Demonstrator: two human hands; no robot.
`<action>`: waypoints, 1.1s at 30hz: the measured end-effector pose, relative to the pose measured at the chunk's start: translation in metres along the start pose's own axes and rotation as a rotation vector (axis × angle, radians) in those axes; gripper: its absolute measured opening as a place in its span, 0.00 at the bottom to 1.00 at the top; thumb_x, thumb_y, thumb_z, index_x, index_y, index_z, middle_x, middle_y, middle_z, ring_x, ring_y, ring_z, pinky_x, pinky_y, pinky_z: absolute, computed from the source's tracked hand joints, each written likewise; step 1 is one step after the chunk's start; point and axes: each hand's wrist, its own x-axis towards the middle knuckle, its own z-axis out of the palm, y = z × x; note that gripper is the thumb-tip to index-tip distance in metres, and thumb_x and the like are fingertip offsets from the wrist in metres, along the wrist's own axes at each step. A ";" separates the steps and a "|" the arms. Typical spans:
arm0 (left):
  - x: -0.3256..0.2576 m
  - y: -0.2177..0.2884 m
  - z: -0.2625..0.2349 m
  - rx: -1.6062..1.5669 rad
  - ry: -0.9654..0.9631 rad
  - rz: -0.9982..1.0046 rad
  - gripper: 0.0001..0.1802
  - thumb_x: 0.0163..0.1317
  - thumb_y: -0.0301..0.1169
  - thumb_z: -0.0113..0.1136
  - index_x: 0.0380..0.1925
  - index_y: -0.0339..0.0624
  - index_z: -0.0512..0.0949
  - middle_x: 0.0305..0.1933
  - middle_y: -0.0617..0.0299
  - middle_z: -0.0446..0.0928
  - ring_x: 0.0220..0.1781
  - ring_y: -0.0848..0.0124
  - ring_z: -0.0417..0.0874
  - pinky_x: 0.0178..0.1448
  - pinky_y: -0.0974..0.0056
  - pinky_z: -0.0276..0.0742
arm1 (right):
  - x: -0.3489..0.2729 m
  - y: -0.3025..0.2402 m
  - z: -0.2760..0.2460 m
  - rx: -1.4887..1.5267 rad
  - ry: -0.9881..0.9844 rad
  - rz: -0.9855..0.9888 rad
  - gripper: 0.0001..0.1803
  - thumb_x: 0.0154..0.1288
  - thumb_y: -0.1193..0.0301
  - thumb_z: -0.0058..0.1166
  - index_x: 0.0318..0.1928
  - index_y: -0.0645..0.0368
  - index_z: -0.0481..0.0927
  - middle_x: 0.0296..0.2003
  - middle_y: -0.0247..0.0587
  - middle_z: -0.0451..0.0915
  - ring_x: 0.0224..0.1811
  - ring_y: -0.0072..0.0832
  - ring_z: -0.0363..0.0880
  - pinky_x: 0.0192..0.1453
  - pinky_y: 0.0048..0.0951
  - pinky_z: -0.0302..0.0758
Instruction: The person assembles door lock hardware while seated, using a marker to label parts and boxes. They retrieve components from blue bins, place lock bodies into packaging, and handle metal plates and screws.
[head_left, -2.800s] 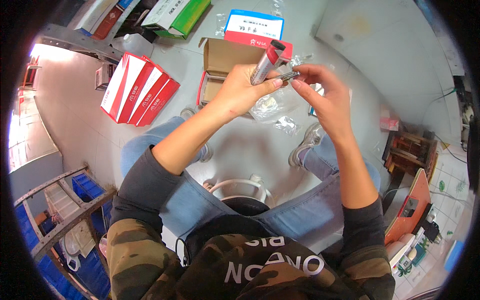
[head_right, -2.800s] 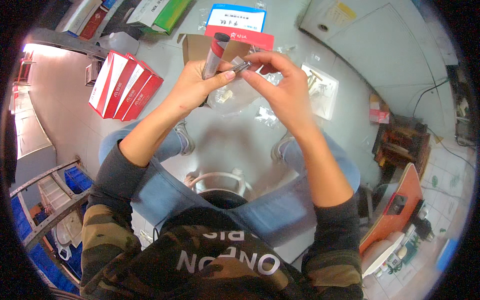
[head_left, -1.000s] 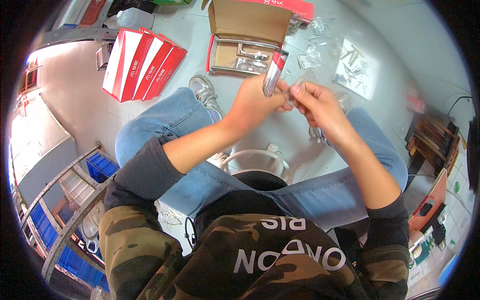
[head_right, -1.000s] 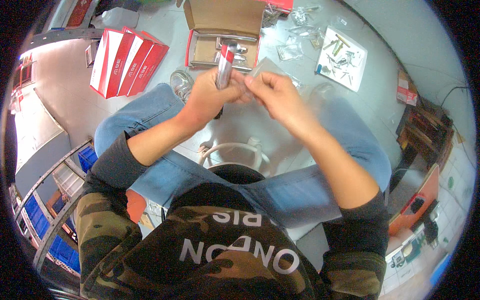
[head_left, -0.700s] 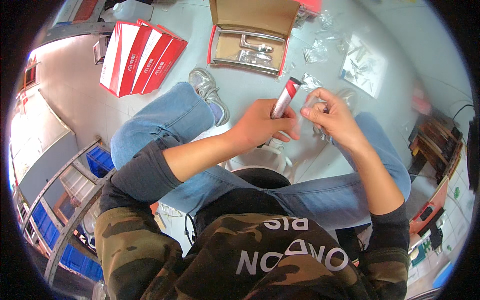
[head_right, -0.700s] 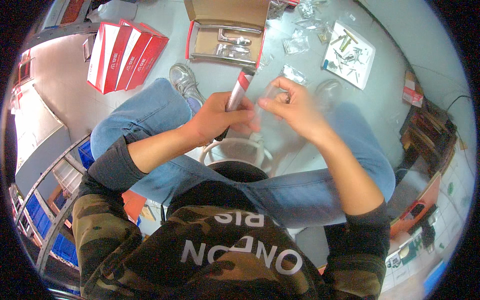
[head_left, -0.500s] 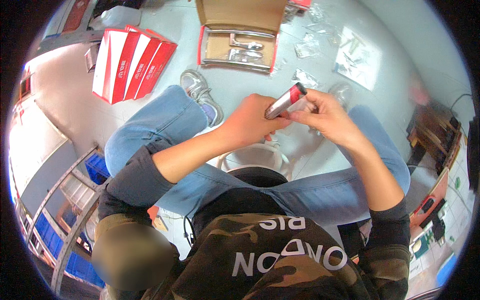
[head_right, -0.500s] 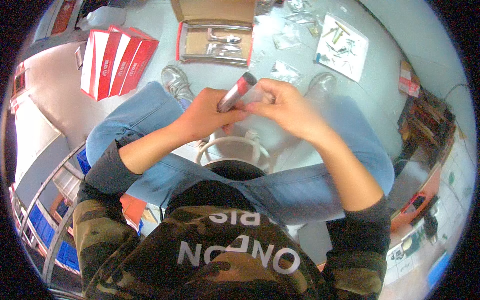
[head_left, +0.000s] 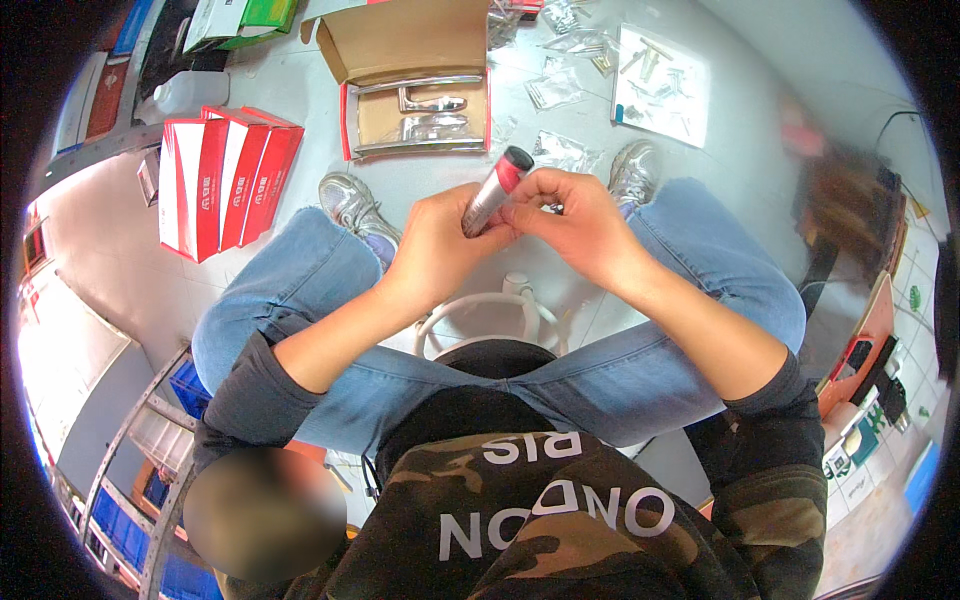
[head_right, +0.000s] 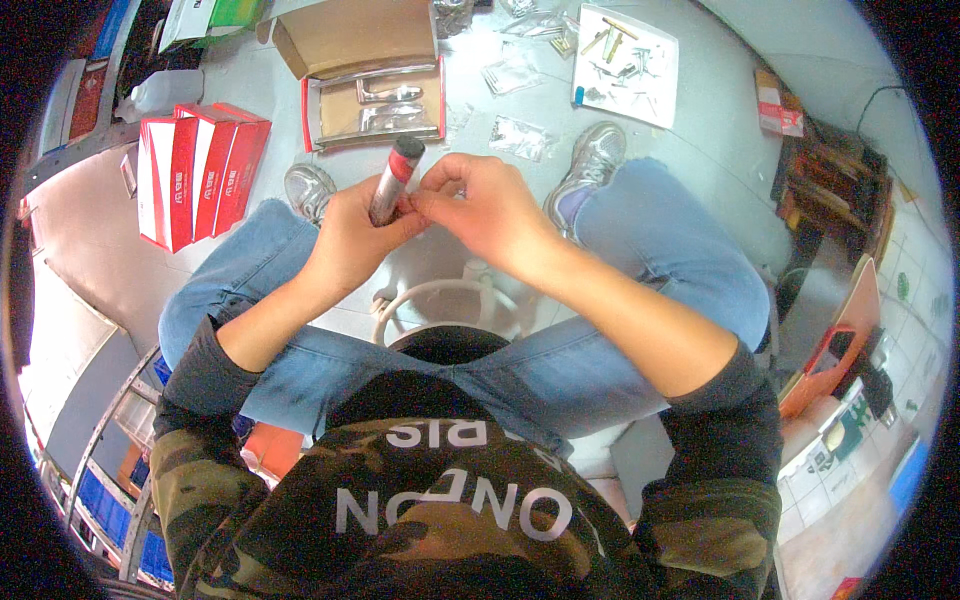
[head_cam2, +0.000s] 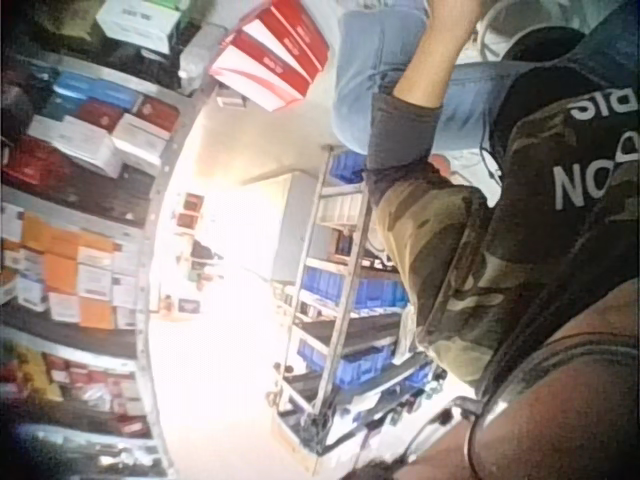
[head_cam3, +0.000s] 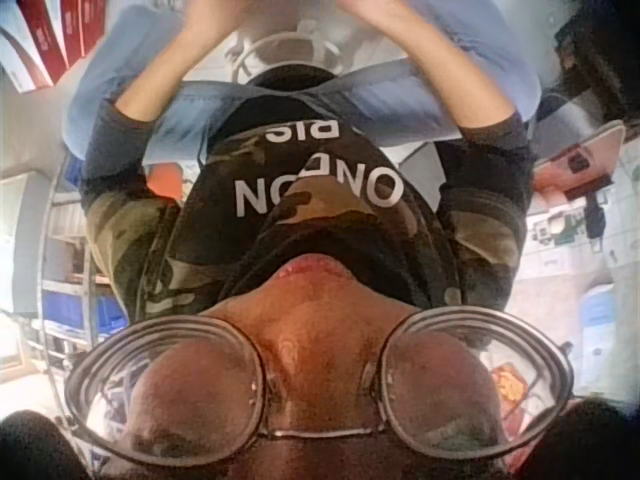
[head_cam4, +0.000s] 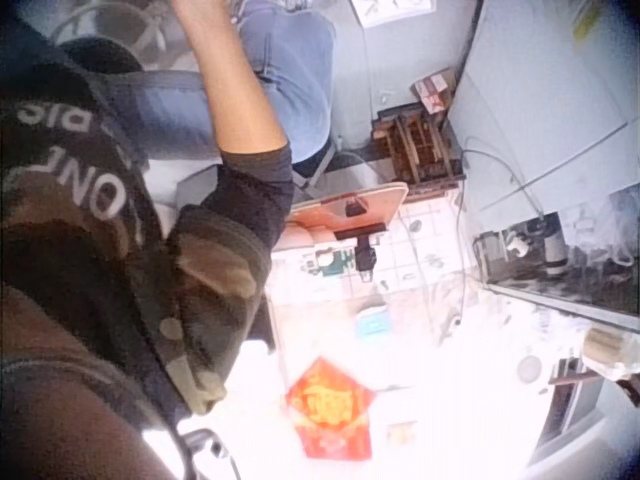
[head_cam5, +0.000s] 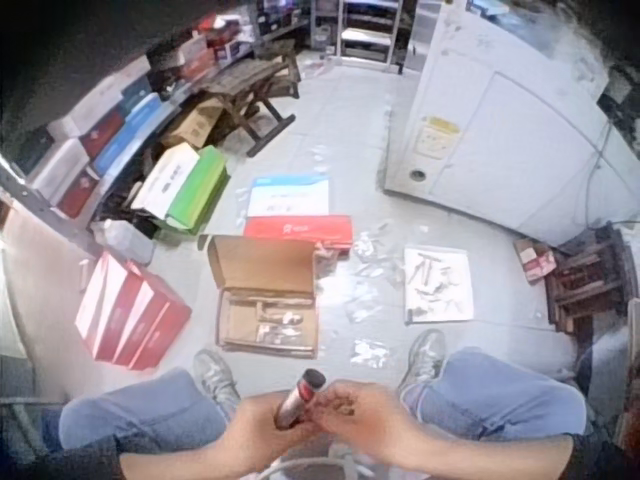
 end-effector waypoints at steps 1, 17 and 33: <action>0.000 0.000 0.000 0.018 -0.031 -0.025 0.10 0.49 0.29 0.64 0.23 0.36 0.74 0.21 0.63 0.74 0.24 0.79 0.70 0.29 0.69 0.68 | 0.000 -0.001 -0.001 -0.015 -0.054 0.071 0.08 0.57 0.69 0.57 0.30 0.62 0.78 0.24 0.29 0.76 0.24 0.12 0.67 0.27 0.15 0.62; 0.002 -0.001 -0.010 -0.078 -0.144 -0.052 0.13 0.47 0.34 0.66 0.24 0.37 0.73 0.20 0.65 0.70 0.23 0.77 0.68 0.29 0.70 0.66 | -0.004 -0.006 -0.009 0.177 -0.108 0.360 0.05 0.56 0.71 0.56 0.29 0.59 0.78 0.20 0.26 0.72 0.18 0.11 0.60 0.20 0.16 0.54; 0.008 0.005 -0.019 -0.368 -0.314 -0.150 0.09 0.54 0.31 0.61 0.31 0.36 0.77 0.15 0.68 0.69 0.12 0.82 0.65 0.15 0.75 0.58 | -0.001 -0.007 -0.015 0.185 -0.162 0.146 0.09 0.61 0.66 0.54 0.29 0.58 0.74 0.22 0.27 0.73 0.18 0.09 0.58 0.17 0.14 0.52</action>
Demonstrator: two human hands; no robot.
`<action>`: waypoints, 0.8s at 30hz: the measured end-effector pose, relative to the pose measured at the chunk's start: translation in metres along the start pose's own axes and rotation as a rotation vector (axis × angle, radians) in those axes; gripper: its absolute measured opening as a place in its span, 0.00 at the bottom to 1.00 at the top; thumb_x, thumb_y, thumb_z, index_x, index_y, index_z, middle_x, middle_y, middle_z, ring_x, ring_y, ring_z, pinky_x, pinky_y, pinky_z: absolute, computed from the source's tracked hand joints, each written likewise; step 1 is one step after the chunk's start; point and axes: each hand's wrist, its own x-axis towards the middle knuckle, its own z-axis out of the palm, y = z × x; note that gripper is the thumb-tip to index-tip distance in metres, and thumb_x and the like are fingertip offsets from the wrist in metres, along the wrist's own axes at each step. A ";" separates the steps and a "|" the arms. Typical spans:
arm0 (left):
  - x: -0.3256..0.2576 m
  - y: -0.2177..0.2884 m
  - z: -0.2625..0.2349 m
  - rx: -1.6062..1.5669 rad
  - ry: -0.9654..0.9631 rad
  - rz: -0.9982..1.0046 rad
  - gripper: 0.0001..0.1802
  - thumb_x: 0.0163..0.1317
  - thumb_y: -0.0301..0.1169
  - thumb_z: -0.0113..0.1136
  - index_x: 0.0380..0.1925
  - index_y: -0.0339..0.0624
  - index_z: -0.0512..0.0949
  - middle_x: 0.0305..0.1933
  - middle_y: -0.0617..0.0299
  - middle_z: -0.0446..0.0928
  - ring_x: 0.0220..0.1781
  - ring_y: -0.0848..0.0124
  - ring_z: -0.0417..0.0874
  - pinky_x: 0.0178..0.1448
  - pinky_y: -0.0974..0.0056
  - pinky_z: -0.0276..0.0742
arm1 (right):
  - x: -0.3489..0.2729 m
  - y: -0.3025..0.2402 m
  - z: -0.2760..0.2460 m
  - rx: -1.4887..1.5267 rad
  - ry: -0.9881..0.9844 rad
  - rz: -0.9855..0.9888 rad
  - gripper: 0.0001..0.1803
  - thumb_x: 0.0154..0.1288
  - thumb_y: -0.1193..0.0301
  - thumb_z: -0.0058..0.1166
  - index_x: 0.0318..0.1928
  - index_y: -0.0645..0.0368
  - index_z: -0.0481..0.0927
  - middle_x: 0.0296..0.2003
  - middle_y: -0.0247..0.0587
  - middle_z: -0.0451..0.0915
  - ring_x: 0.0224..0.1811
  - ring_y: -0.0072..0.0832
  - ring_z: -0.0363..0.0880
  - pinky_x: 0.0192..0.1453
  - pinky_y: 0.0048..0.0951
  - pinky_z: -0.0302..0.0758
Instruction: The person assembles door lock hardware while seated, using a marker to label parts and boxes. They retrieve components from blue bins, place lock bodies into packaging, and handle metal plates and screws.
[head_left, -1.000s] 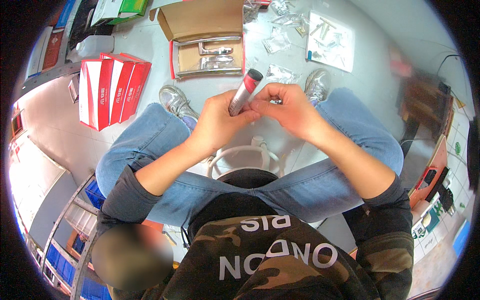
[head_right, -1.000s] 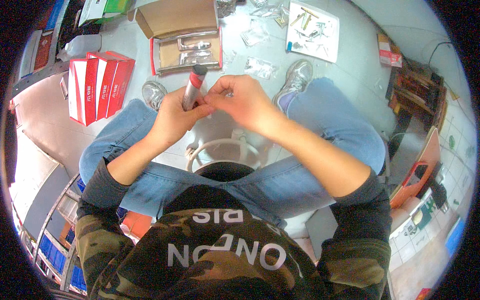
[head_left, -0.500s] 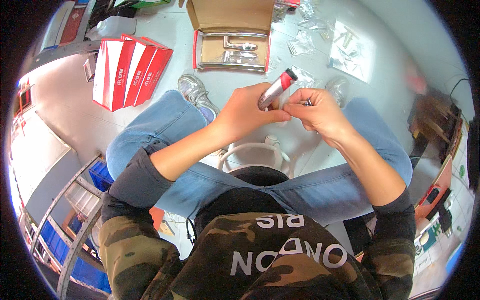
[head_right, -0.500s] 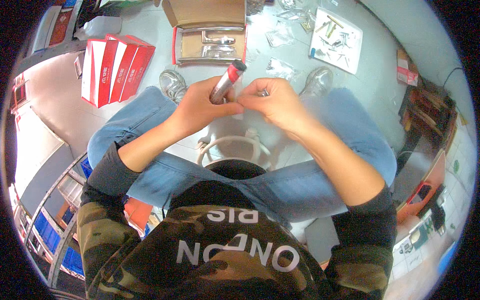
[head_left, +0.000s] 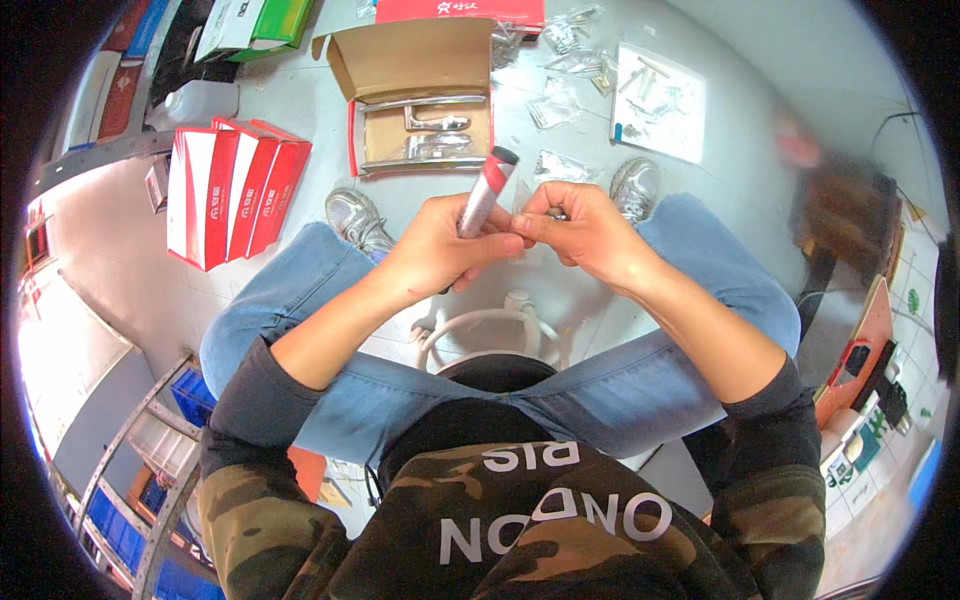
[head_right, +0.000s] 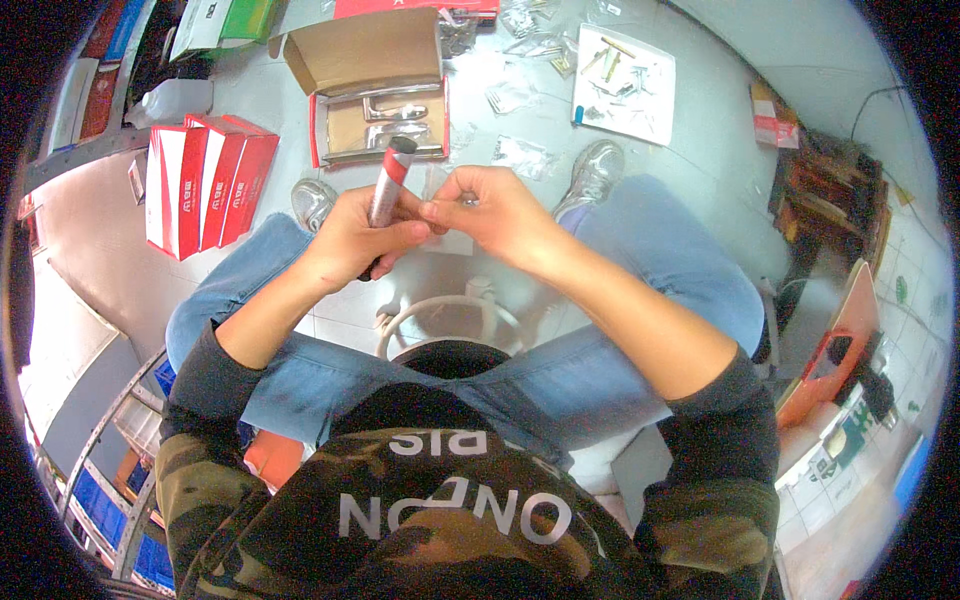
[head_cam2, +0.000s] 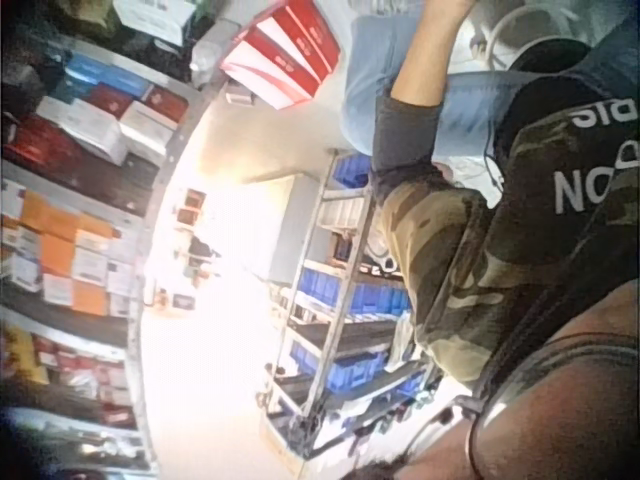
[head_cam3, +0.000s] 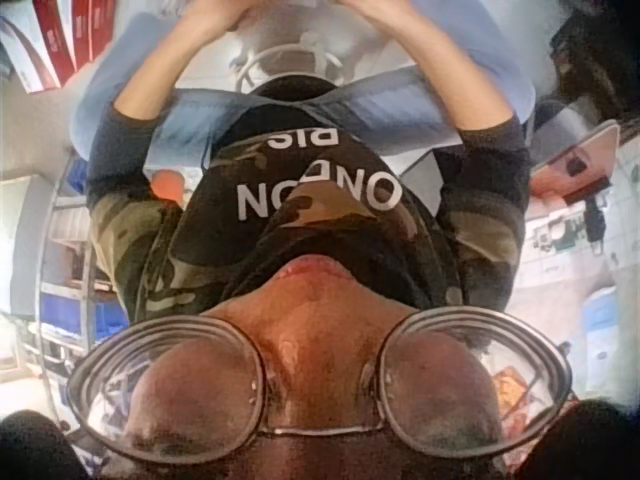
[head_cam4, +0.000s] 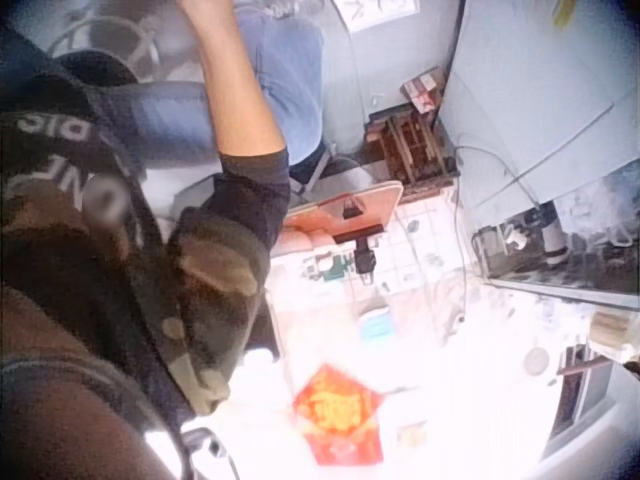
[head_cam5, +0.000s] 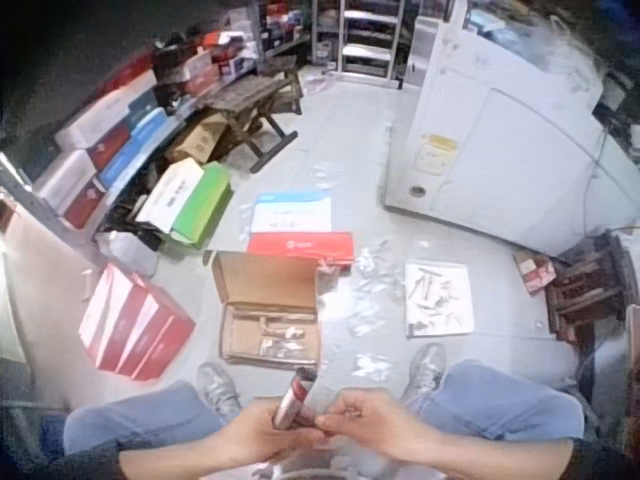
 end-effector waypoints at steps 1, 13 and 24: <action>0.000 0.001 0.000 -0.023 -0.007 0.002 0.09 0.54 0.31 0.61 0.31 0.36 0.77 0.15 0.68 0.68 0.12 0.82 0.65 0.15 0.74 0.58 | 0.000 0.000 -0.002 0.006 -0.010 -0.023 0.09 0.61 0.66 0.54 0.29 0.58 0.74 0.23 0.27 0.74 0.18 0.09 0.58 0.18 0.14 0.52; 0.001 0.002 0.007 0.735 0.283 0.389 0.08 0.46 0.28 0.57 0.27 0.36 0.74 0.21 0.49 0.71 0.23 0.57 0.75 0.30 0.57 0.69 | 0.005 0.002 0.009 -0.394 0.160 -0.282 0.10 0.52 0.69 0.52 0.27 0.66 0.74 0.24 0.56 0.76 0.31 0.51 0.76 0.35 0.41 0.70; 0.017 0.017 -0.011 0.931 0.523 0.705 0.10 0.46 0.27 0.56 0.30 0.36 0.72 0.28 0.44 0.75 0.32 0.47 0.77 0.35 0.52 0.71 | 0.019 -0.012 0.015 -0.337 0.237 -0.078 0.12 0.57 0.67 0.43 0.20 0.59 0.70 0.15 0.32 0.69 0.17 0.21 0.64 0.22 0.24 0.61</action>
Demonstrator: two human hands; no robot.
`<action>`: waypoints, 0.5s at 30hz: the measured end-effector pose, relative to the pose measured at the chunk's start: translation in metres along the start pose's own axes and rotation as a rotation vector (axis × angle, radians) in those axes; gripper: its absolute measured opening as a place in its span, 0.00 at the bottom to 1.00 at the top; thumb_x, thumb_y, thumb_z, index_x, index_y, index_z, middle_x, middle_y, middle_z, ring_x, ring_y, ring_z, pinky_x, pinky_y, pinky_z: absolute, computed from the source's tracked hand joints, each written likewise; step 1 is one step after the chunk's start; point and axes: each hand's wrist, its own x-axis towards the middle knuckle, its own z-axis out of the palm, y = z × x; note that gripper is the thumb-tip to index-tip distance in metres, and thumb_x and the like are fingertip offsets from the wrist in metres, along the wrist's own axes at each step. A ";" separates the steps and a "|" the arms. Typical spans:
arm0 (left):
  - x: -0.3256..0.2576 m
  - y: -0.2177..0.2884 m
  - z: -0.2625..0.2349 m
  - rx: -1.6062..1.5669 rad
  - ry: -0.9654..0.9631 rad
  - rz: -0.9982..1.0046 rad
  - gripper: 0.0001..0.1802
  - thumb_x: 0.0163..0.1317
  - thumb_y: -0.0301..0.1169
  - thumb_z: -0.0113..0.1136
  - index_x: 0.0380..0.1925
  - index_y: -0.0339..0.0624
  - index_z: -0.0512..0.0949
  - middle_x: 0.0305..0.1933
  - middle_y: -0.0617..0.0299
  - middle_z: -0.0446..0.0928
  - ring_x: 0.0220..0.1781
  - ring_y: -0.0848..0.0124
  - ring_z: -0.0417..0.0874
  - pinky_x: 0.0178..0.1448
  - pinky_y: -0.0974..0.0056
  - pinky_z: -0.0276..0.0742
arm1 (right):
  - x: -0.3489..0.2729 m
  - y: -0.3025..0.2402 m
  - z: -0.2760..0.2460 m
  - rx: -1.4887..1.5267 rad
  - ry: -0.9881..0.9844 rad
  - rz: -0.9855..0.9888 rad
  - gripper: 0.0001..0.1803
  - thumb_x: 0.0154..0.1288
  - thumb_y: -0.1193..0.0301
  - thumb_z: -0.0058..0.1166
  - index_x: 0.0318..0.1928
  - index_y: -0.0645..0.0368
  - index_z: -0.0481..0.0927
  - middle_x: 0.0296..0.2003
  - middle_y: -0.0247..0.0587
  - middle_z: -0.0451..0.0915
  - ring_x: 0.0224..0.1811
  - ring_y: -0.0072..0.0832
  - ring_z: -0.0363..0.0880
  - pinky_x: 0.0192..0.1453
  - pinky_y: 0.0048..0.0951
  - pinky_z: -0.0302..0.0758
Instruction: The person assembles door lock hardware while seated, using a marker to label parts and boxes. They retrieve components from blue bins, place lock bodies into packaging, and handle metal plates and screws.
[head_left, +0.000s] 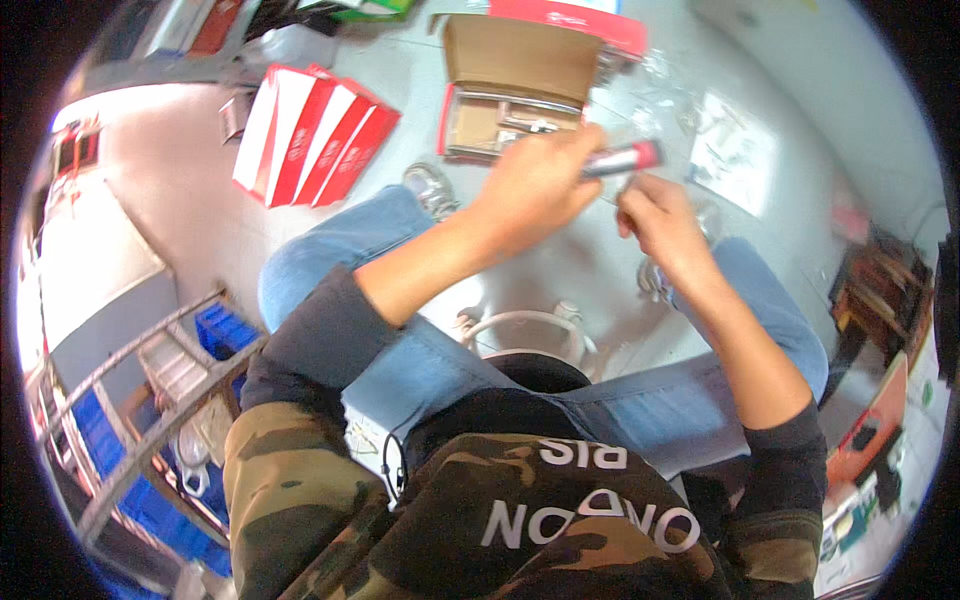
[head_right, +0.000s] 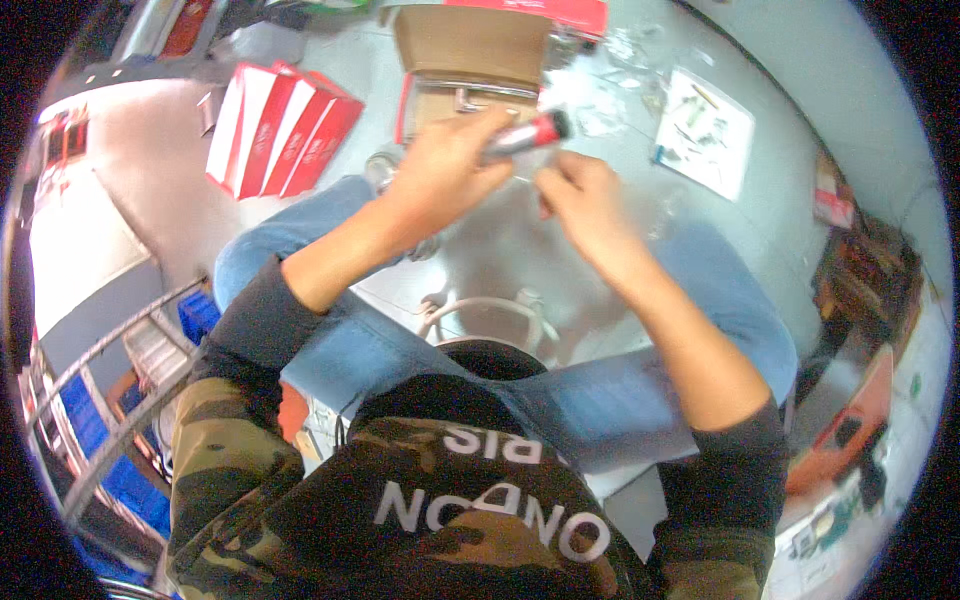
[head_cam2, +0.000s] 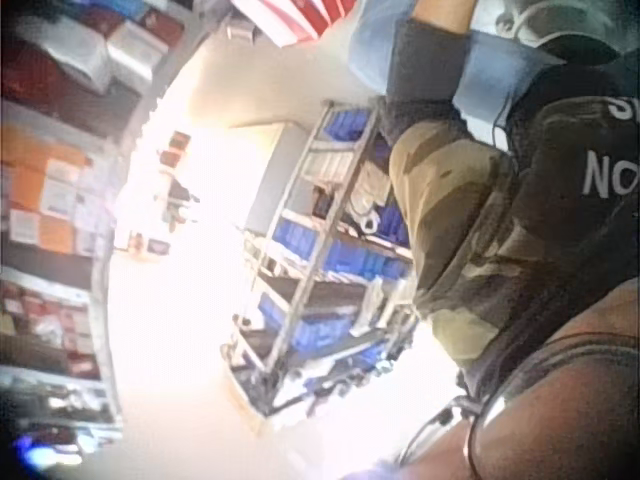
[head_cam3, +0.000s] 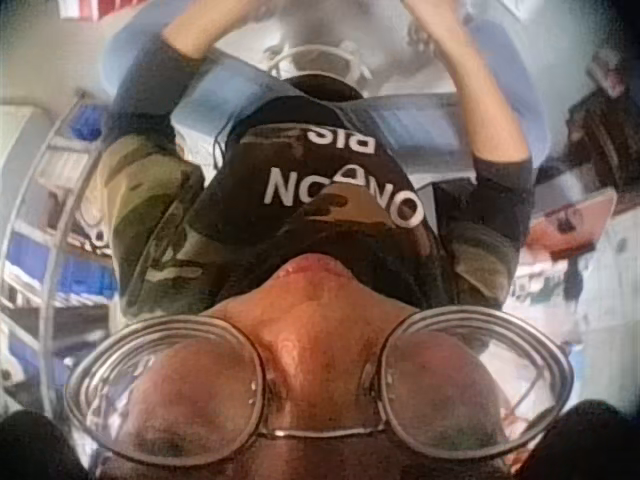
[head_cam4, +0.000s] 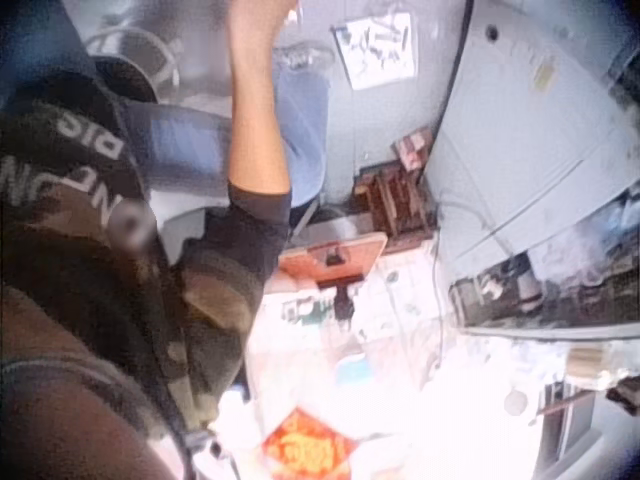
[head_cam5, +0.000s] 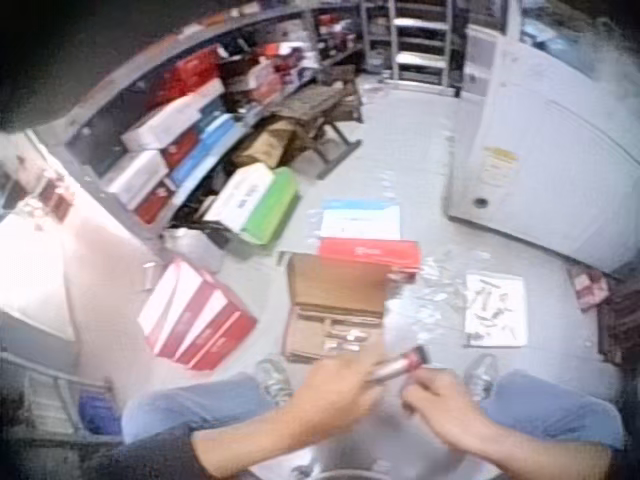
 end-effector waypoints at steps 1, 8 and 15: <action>0.000 0.000 -0.001 -0.068 0.003 0.019 0.08 0.46 0.26 0.55 0.28 0.36 0.72 0.27 0.44 0.75 0.32 0.47 0.76 0.34 0.51 0.71 | 0.001 -0.003 -0.002 0.084 -0.007 0.135 0.13 0.59 0.65 0.43 0.20 0.58 0.69 0.14 0.30 0.67 0.16 0.19 0.61 0.21 0.22 0.58; 0.007 -0.005 0.002 -0.377 -0.081 -0.296 0.07 0.46 0.26 0.52 0.27 0.35 0.73 0.21 0.60 0.73 0.24 0.74 0.75 0.30 0.65 0.70 | 0.003 -0.040 -0.018 0.755 0.129 -0.193 0.19 0.67 0.61 0.41 0.20 0.54 0.60 0.16 0.26 0.54 0.17 0.18 0.51 0.24 0.22 0.54; 0.013 0.025 0.008 -0.601 0.074 -0.502 0.09 0.46 0.27 0.53 0.28 0.34 0.73 0.25 0.49 0.75 0.28 0.60 0.78 0.34 0.60 0.72 | 0.011 -0.066 0.004 0.804 0.384 -0.488 0.15 0.66 0.66 0.39 0.23 0.58 0.61 0.21 0.30 0.54 0.24 0.22 0.53 0.32 0.25 0.57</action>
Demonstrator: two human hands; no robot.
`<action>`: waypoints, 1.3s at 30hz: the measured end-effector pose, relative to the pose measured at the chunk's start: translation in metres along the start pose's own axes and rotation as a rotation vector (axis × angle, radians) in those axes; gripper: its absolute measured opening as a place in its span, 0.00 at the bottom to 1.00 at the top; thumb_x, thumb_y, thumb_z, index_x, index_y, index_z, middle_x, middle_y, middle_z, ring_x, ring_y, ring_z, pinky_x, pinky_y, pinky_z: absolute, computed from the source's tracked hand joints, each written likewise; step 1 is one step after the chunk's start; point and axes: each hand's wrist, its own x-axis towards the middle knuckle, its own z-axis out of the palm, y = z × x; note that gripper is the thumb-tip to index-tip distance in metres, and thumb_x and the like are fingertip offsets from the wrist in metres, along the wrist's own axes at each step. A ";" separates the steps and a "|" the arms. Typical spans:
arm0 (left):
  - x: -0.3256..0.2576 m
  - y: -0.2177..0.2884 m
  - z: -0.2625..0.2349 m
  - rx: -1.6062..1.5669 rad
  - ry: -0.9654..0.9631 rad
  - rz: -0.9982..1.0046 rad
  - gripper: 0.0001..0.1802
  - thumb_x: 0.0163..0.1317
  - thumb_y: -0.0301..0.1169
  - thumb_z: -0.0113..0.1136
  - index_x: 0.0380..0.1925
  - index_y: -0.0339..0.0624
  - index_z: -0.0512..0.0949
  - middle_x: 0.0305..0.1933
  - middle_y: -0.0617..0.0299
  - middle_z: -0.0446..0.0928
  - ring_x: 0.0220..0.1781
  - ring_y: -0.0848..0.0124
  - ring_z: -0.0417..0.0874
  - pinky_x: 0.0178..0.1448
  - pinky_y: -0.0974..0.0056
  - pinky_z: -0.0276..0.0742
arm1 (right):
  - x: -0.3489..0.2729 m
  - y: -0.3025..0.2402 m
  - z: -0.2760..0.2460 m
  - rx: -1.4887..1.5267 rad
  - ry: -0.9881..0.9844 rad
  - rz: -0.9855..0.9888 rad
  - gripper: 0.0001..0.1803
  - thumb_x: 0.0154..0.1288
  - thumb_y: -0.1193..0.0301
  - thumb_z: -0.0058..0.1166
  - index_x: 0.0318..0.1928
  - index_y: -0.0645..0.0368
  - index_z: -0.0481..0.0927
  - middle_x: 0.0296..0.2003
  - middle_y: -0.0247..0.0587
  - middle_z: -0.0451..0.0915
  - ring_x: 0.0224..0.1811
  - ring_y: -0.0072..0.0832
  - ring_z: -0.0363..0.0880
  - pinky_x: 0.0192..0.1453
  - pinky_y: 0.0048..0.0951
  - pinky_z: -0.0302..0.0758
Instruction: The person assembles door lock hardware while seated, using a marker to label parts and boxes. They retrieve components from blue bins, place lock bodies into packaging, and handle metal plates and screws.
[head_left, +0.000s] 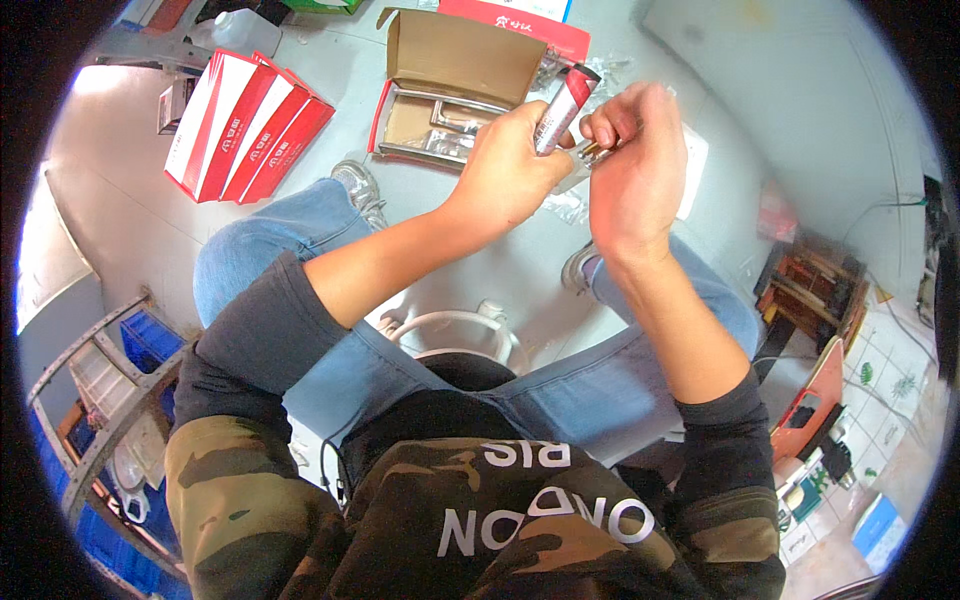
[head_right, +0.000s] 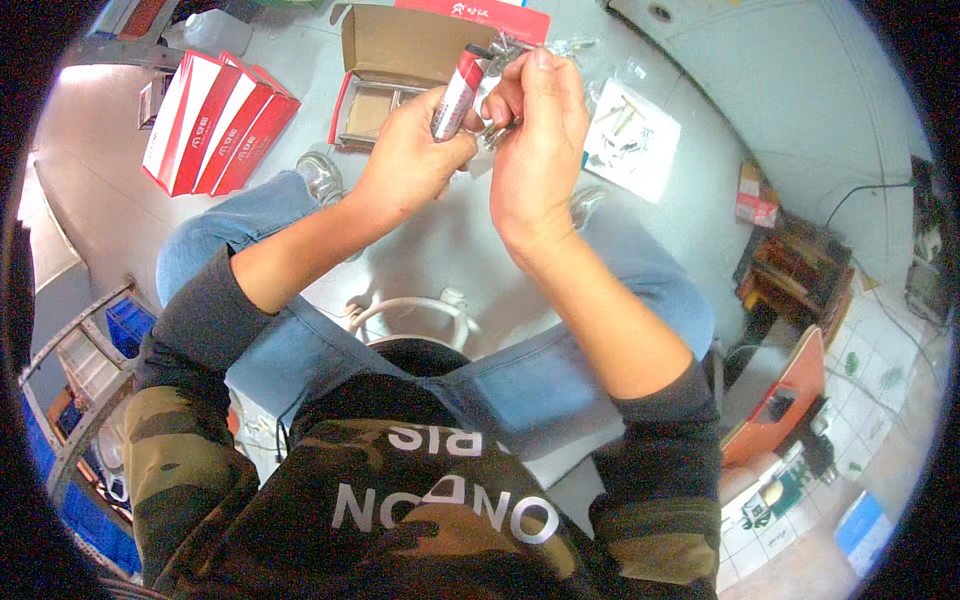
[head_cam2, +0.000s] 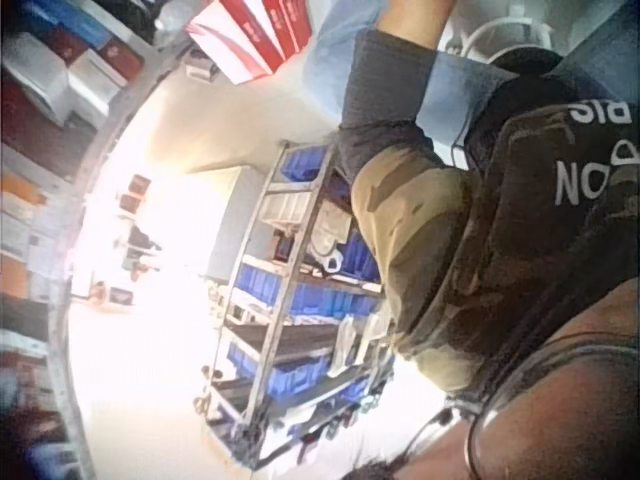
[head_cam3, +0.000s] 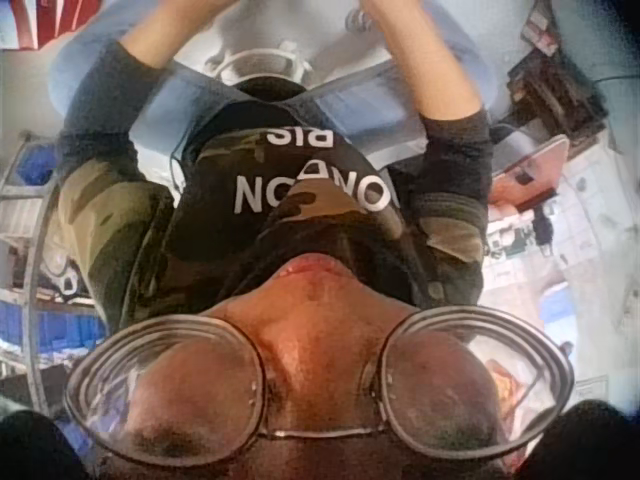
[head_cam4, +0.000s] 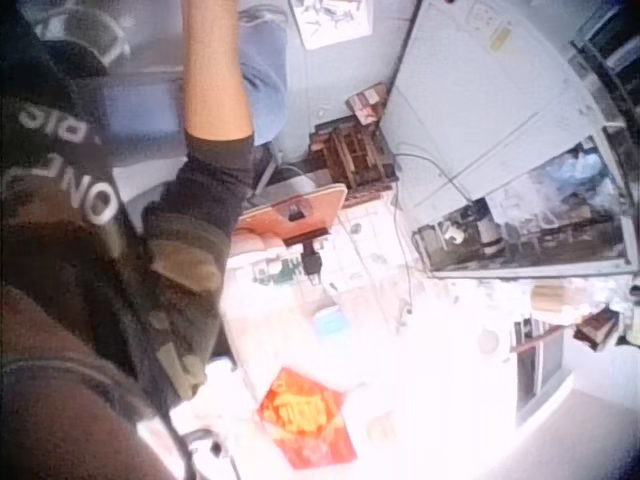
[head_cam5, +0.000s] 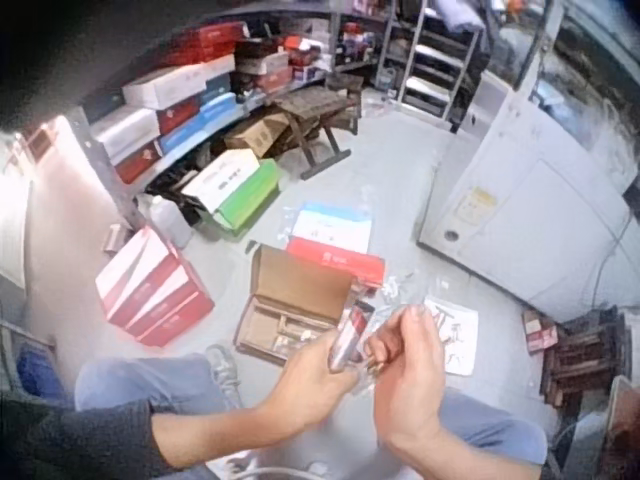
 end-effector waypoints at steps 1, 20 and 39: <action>-0.001 0.003 0.000 -0.038 0.018 0.000 0.09 0.46 0.27 0.53 0.28 0.34 0.73 0.25 0.48 0.75 0.28 0.60 0.78 0.34 0.60 0.72 | -0.001 0.001 0.001 -0.067 0.002 -0.032 0.14 0.66 0.66 0.39 0.24 0.58 0.62 0.22 0.30 0.55 0.24 0.21 0.53 0.33 0.26 0.57; 0.006 0.010 -0.043 0.203 -0.025 0.369 0.15 0.49 0.22 0.52 0.40 0.39 0.72 0.32 0.60 0.76 0.32 0.69 0.77 0.36 0.65 0.73 | 0.020 -0.006 -0.049 -0.798 -0.551 0.049 0.16 0.57 0.72 0.51 0.47 0.60 0.76 0.46 0.35 0.77 0.52 0.25 0.69 0.61 0.30 0.60; 0.005 0.016 -0.040 0.348 -0.202 0.356 0.10 0.49 0.29 0.61 0.30 0.34 0.76 0.26 0.59 0.73 0.28 0.67 0.75 0.33 0.65 0.69 | -0.003 -0.001 -0.066 -0.624 -0.404 0.172 0.08 0.56 0.71 0.57 0.33 0.63 0.78 0.27 0.35 0.80 0.30 0.19 0.75 0.36 0.22 0.71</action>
